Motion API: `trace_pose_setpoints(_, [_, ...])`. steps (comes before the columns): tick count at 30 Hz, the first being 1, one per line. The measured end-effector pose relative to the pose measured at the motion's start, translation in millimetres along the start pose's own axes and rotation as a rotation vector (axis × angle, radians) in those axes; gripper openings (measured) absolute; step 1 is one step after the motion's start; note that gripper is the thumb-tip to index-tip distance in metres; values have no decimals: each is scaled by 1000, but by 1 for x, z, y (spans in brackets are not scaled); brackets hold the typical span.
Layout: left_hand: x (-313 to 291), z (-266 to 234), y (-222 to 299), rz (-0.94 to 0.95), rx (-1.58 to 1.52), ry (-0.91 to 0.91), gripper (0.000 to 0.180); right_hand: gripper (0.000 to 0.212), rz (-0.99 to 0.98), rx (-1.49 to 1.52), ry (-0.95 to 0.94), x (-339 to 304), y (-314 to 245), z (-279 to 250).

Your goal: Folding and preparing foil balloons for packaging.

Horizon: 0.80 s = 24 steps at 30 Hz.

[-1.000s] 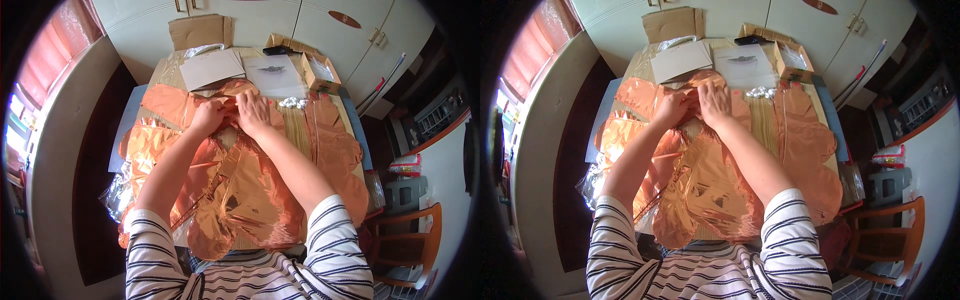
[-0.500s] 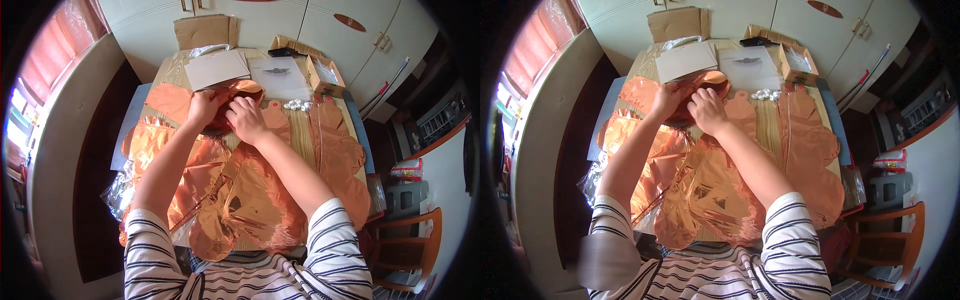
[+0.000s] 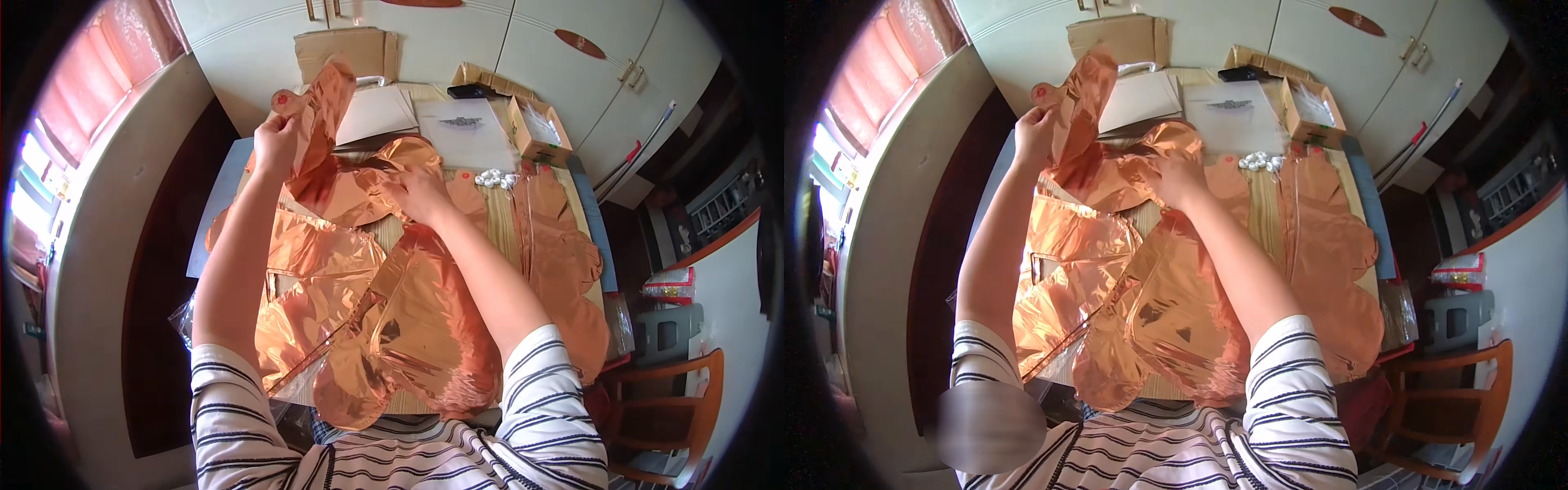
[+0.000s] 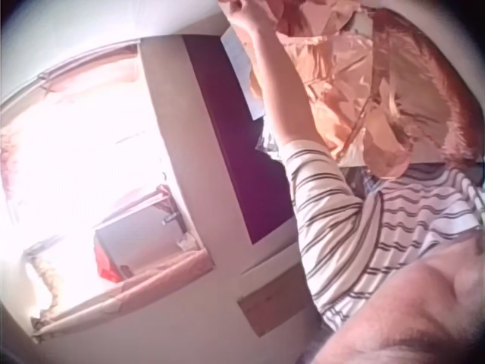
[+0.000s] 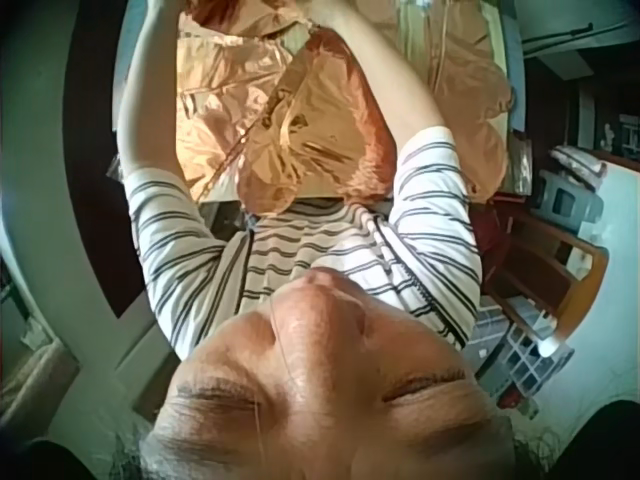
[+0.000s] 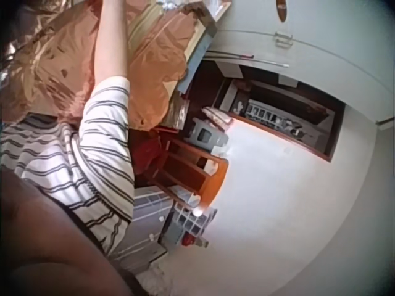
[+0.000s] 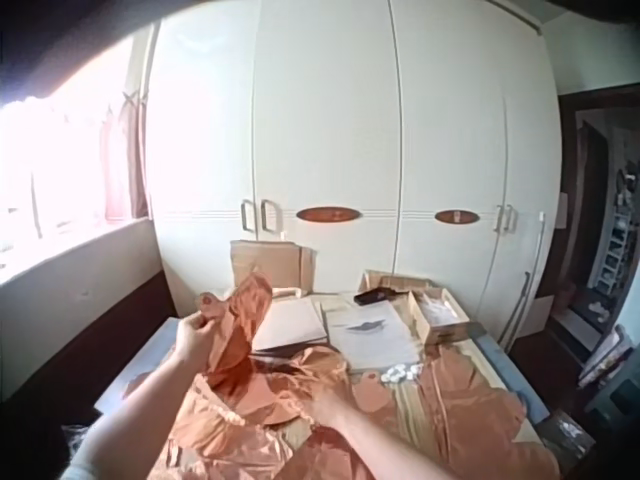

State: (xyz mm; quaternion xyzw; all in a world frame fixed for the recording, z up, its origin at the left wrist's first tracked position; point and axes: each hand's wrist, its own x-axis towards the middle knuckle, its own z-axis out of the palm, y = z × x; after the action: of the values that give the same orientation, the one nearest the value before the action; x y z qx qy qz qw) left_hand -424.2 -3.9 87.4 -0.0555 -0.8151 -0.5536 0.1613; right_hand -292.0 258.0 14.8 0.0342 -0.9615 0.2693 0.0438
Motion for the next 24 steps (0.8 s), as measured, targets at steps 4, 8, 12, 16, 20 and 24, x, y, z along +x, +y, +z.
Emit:
trace_pose_setpoints(4, [33, -36, 1, 205, 43, 113, 30, 56, -43, -260, 20, -9, -2, 25])
trace_pose_setpoints(8, [105, -143, 29, 255, 362, 403, 28, 59, -26, -254, -46, -7, -8, 24])
trace_pose_setpoints(12, [104, -202, 110, 527, 577, 441, 41, 59, -7, -281, -40, -5, -1, 21])
trace_pose_setpoints(16, [76, -215, 134, 791, 682, 213, 32, 67, -256, 45, 431, 2, -30, 6])
trace_pose_setpoints(20, [-27, -150, 170, 750, 598, -6, 18, 85, -620, -160, 926, -29, -125, -101])
trace_pose_setpoints(24, [-104, -109, 174, 1084, 552, -130, 14, 47, -777, -197, 614, -50, -186, -165])
